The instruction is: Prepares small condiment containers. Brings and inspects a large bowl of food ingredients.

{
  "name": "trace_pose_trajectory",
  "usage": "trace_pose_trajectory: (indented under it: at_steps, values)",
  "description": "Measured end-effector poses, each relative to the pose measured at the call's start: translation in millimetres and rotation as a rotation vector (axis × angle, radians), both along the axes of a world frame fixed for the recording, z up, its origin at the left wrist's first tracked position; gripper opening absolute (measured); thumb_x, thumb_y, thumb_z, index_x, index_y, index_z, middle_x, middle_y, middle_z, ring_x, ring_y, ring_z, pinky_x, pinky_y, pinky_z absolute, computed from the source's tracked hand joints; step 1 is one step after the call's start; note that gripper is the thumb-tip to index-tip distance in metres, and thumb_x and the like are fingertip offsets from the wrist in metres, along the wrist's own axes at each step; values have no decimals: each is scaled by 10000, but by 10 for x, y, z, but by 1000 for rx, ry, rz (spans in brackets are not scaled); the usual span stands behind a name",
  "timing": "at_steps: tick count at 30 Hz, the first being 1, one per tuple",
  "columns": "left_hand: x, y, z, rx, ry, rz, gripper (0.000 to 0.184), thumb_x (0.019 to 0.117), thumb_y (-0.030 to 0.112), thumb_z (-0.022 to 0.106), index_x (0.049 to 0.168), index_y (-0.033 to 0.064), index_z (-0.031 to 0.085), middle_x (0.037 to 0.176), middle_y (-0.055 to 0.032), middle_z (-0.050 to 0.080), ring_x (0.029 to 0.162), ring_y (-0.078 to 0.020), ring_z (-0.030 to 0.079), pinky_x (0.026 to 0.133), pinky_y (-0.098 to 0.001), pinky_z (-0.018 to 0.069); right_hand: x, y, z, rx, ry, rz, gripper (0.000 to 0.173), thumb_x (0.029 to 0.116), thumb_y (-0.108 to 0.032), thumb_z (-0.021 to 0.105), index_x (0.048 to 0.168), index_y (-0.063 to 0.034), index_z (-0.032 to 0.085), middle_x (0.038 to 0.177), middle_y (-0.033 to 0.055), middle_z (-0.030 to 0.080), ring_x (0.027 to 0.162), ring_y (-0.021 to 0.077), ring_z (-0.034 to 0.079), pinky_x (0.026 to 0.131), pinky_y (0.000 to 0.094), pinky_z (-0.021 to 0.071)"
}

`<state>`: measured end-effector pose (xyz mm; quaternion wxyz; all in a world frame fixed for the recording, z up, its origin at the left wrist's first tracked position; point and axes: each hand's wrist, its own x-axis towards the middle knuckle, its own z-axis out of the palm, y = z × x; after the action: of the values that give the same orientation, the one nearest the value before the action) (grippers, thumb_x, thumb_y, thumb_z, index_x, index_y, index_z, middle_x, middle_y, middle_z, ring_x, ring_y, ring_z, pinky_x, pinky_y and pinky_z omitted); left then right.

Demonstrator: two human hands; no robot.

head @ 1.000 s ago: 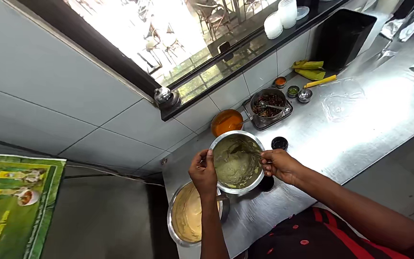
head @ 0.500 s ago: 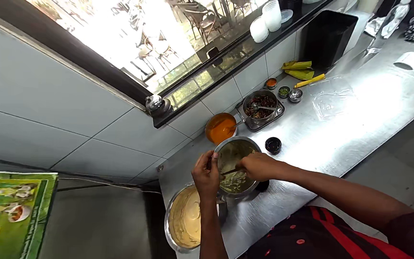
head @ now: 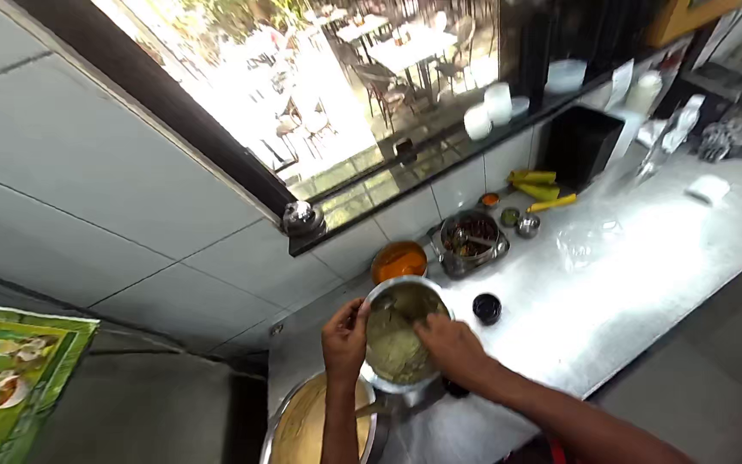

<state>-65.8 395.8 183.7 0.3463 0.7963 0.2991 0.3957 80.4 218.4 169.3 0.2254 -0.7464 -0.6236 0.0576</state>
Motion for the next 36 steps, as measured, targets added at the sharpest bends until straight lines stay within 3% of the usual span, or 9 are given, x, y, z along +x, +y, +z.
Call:
trace_pose_trajectory:
  at_steps: [4, 8, 12, 17, 21, 24, 27, 29, 36]
  values:
    - [45, 5, 37, 31, 74, 24, 218, 990, 262, 639, 1077, 81, 725, 878, 2, 717, 752, -84, 673, 702, -286, 588, 108, -177, 14, -109, -75, 185, 416, 919, 5, 605, 1307, -137, 655, 1127, 190, 669, 992, 385, 683, 671, 527, 582]
    - [7, -25, 60, 57, 239, 78, 367, 936, 473, 667, 1120, 167, 750, 911, 21, 750, 806, -96, 709, 765, -409, 604, 247, -297, 212, -209, -32, 234, 380, 938, -9, 585, 1289, -133, 664, 1137, 195, 674, 1062, 398, 660, 694, 551, 557]
    - [-12, -33, 62, 19, 184, 76, 297, 941, 383, 685, 1095, 145, 776, 915, 6, 767, 816, -86, 720, 792, -393, 605, 197, -452, 281, 31, -60, 68, 429, 932, -9, 586, 1316, -179, 670, 1025, 153, 701, 890, 342, 706, 619, 487, 580]
    - [-9, -19, 34, -34, 137, 76, 251, 950, 352, 681, 1063, 152, 781, 904, 21, 769, 815, -69, 722, 789, -376, 611, 169, -607, 155, -81, -72, 126, 354, 941, -10, 578, 1265, -105, 680, 1043, 197, 709, 944, 397, 695, 689, 544, 568]
    - [74, -93, 18, -37, 111, 79, 237, 935, 354, 692, 1045, 169, 790, 892, 41, 772, 809, -55, 724, 783, -363, 614, 122, -732, 308, 45, -140, 84, 374, 952, -39, 572, 1296, -146, 675, 943, 155, 703, 820, 347, 701, 617, 485, 563]
    - [104, -89, -42, -45, 121, 57, 249, 942, 390, 686, 1063, 199, 789, 907, 65, 771, 823, -40, 722, 790, -340, 617, 188, -732, 281, -88, -111, 118, 350, 950, -26, 560, 1259, -128, 687, 986, 181, 713, 895, 378, 704, 687, 537, 563]
    - [138, -61, -31, -39, 112, 43, 248, 945, 393, 685, 1063, 202, 790, 905, 69, 771, 823, -36, 720, 787, -330, 615, 152, -734, 311, -2, -157, 109, 392, 944, -26, 572, 1298, -158, 676, 976, 148, 708, 860, 341, 704, 635, 484, 567]
    - [135, -47, -50, -54, 115, 40, 251, 950, 405, 680, 1065, 211, 791, 906, 74, 771, 823, -36, 721, 785, -327, 616, 192, -726, 285, -82, -147, 88, 323, 939, -22, 568, 1214, -125, 703, 960, 168, 714, 877, 365, 708, 668, 519, 567]
    - [164, -73, -35, -47, 137, 28, 254, 949, 423, 686, 1066, 223, 790, 925, 89, 771, 859, -31, 721, 823, -335, 614, 211, -742, 357, -144, -102, 44, 365, 932, -19, 561, 1243, -142, 705, 984, 174, 719, 892, 372, 709, 675, 535, 565]
